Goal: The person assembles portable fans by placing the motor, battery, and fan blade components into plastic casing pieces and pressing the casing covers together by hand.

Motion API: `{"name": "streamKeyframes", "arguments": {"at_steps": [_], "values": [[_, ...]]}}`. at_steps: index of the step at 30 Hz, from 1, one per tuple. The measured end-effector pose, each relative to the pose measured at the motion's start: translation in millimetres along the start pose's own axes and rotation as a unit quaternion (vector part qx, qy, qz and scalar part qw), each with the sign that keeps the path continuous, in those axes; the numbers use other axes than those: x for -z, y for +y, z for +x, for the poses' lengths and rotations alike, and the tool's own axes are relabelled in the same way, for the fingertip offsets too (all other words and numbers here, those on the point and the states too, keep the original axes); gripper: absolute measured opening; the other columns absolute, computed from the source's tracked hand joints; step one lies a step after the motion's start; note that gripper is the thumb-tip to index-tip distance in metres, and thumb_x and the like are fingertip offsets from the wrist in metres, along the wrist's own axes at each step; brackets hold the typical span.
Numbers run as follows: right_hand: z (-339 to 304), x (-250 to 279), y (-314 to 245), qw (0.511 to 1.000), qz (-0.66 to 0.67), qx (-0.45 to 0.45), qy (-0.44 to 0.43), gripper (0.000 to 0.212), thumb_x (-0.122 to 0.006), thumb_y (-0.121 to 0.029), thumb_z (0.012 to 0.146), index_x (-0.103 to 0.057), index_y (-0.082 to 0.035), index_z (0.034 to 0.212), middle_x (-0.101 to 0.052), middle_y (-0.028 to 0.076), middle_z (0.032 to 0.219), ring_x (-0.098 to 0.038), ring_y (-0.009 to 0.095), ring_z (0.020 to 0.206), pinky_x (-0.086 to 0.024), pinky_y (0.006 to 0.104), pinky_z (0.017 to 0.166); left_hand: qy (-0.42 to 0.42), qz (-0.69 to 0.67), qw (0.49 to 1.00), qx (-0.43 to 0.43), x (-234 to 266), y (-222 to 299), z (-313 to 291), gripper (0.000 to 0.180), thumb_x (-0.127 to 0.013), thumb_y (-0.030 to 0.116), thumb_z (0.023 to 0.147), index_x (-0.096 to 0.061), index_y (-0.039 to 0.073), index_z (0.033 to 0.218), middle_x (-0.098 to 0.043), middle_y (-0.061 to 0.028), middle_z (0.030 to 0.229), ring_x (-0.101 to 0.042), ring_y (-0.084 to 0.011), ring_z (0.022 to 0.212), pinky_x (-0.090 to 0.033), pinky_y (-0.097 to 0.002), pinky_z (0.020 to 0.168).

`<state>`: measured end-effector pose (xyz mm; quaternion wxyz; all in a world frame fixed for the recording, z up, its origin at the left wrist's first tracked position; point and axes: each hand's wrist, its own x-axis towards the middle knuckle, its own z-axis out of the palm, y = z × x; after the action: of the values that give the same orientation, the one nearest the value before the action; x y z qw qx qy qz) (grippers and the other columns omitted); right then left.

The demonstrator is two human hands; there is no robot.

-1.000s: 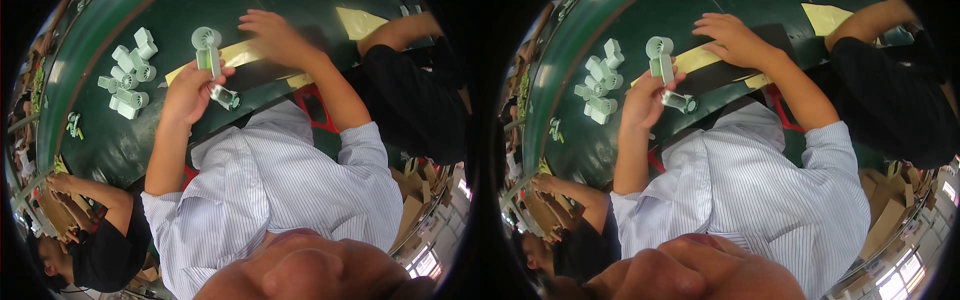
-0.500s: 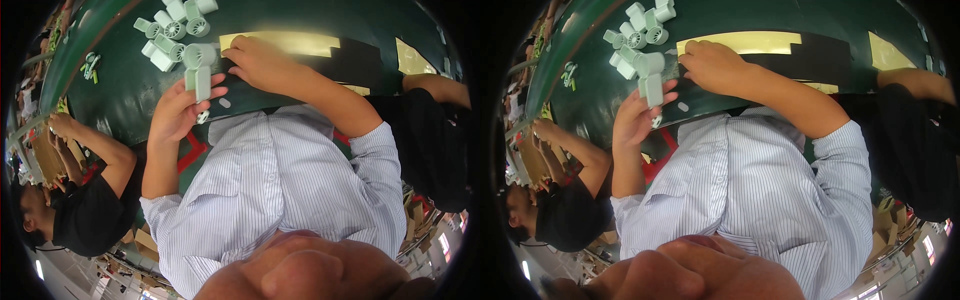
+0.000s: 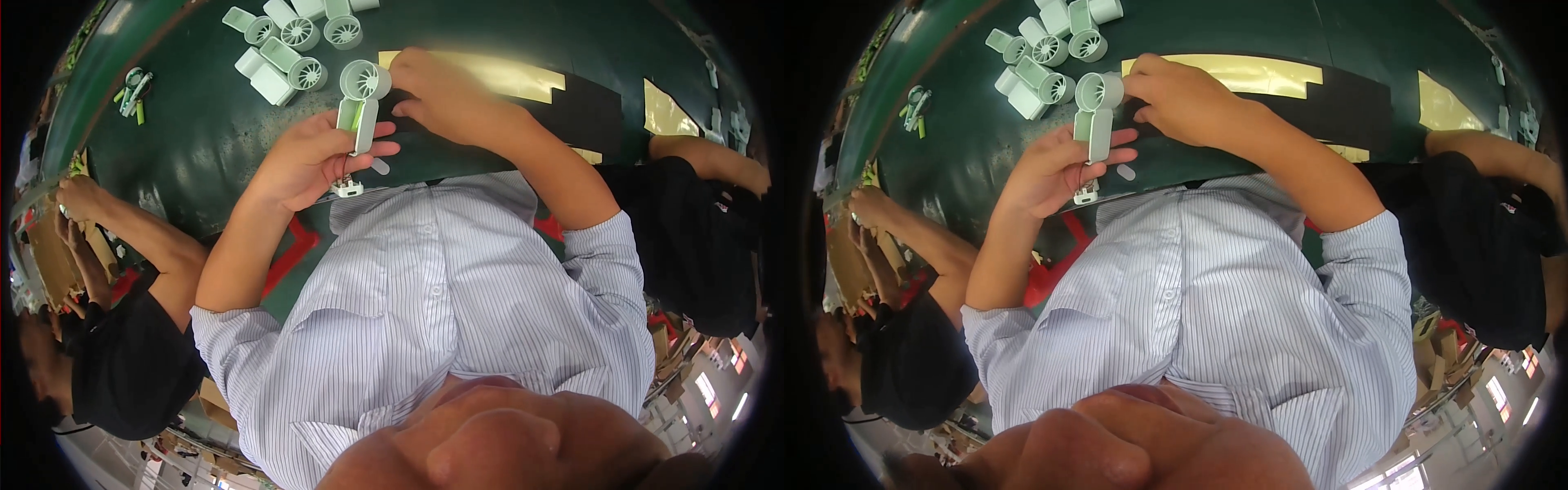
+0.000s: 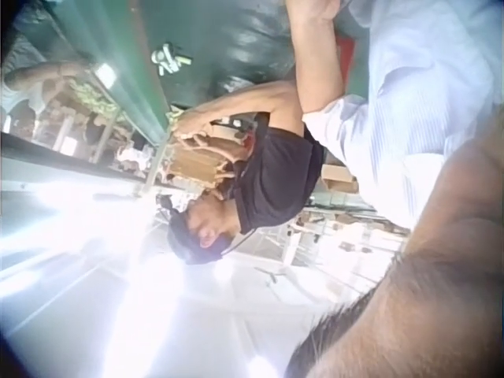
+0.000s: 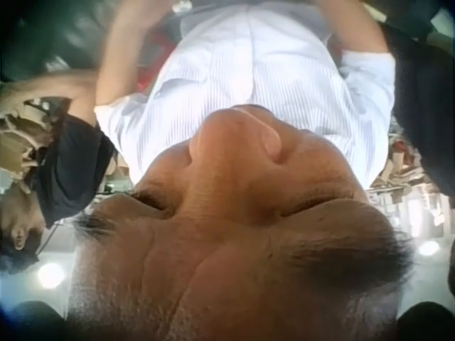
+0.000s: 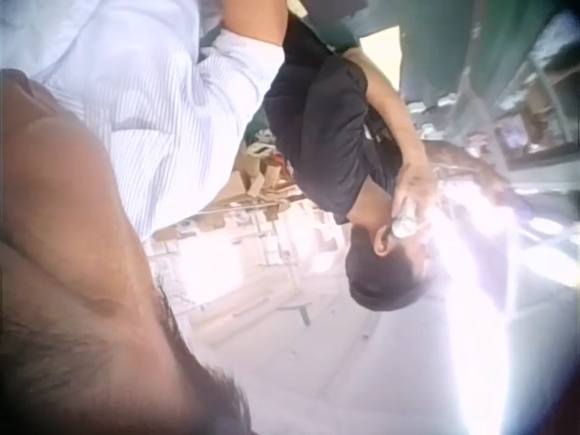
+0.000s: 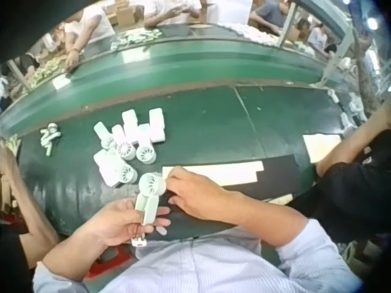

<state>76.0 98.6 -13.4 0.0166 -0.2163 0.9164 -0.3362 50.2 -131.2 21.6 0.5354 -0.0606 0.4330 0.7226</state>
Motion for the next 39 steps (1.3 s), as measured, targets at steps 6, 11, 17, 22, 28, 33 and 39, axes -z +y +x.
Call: {"name": "streamKeyframes", "arguments": {"at_steps": [6, 11, 17, 22, 28, 33, 39], "values": [[-9.2, -7.6, 17.4, 0.995, 0.010, 0.099, 0.029, 0.013, -0.063, -0.007, 0.083, -0.060, -0.006, 0.095, -0.057, 0.009, 0.093, -0.060, 0.029, 0.086, -0.051, 0.0374, 0.074, 0.038, -0.021, 0.999, -0.014, -3.2, -4.3, 4.5, 0.040, -0.050, 0.000, 0.089, -0.043, -0.011, 0.127, -0.055, -0.0224, 0.123, -0.062, -0.0282, 0.109, -0.057, -0.0248, 0.080], [-10.4, -9.4, 23.6, 0.983, -0.035, 0.165, 0.066, 0.009, -0.060, -0.009, 0.084, -0.059, -0.007, 0.092, -0.058, 0.008, 0.089, -0.059, 0.029, 0.082, -0.050, 0.0368, 0.073, 0.068, 0.004, 0.997, -0.027, -6.7, -8.7, 4.8, 0.040, -0.051, 0.000, 0.089, -0.043, -0.010, 0.126, -0.054, -0.0217, 0.124, -0.062, -0.0266, 0.108, -0.057, -0.0243, 0.081], [8.3, 8.1, 22.4, 0.993, 0.122, 0.002, -0.004, 0.013, -0.062, -0.013, 0.085, -0.059, -0.006, 0.095, -0.061, 0.009, 0.079, -0.060, 0.026, 0.076, -0.048, 0.0344, 0.070, 0.068, 0.011, 0.997, -0.038, -5.6, -10.3, 7.9, 0.041, -0.050, 0.001, 0.089, -0.042, -0.010, 0.127, -0.054, -0.0214, 0.124, -0.061, -0.0263, 0.109, -0.056, -0.0257, 0.084], [2.6, 0.5, 21.0, 0.990, 0.100, 0.025, 0.092, 0.019, -0.065, -0.013, 0.084, -0.064, -0.006, 0.102, -0.062, 0.010, 0.087, -0.062, 0.026, 0.078, -0.050, 0.0341, 0.073, 0.095, 0.031, 0.993, -0.062, -10.2, -12.7, 0.1, 0.043, -0.050, 0.001, 0.088, -0.040, -0.009, 0.128, -0.054, -0.0205, 0.126, -0.061, -0.0260, 0.108, -0.055, -0.0255, 0.083], [-20.6, -7.8, 12.0, 0.984, -0.006, 0.050, 0.169, 0.027, -0.069, -0.013, 0.081, -0.062, 0.002, 0.102, -0.057, 0.015, 0.104, -0.059, 0.031, 0.094, -0.049, 0.0370, 0.083, 0.109, 0.118, 0.980, -0.121, -22.6, -11.7, -0.5, 0.041, -0.049, 0.000, 0.087, -0.040, -0.008, 0.127, -0.052, -0.0191, 0.129, -0.062, -0.0248, 0.107, -0.055, -0.0271, 0.081], [-12.7, -13.3, -3.8, 0.987, -0.067, -0.049, 0.136, 0.024, -0.069, -0.012, 0.079, -0.061, 0.004, 0.096, -0.057, 0.016, 0.106, -0.058, 0.033, 0.097, -0.049, 0.0383, 0.084, 0.102, 0.141, 0.974, -0.144, -24.2, -14.3, 17.0, 0.039, -0.048, -0.001, 0.088, -0.040, -0.008, 0.125, -0.053, -0.0183, 0.128, -0.062, -0.0248, 0.106, -0.055, -0.0276, 0.079], [-17.8, -25.8, 0.9, 0.975, -0.021, -0.022, 0.218, 0.025, -0.070, -0.008, 0.077, -0.063, 0.004, 0.098, -0.057, 0.015, 0.100, -0.058, 0.033, 0.095, -0.049, 0.0391, 0.082, 0.127, 0.160, 0.962, -0.179, -24.5, -19.1, 23.7, 0.036, -0.047, -0.002, 0.089, -0.040, -0.008, 0.123, -0.054, -0.0171, 0.125, -0.062, -0.0242, 0.106, -0.055, -0.0289, 0.082]]}}
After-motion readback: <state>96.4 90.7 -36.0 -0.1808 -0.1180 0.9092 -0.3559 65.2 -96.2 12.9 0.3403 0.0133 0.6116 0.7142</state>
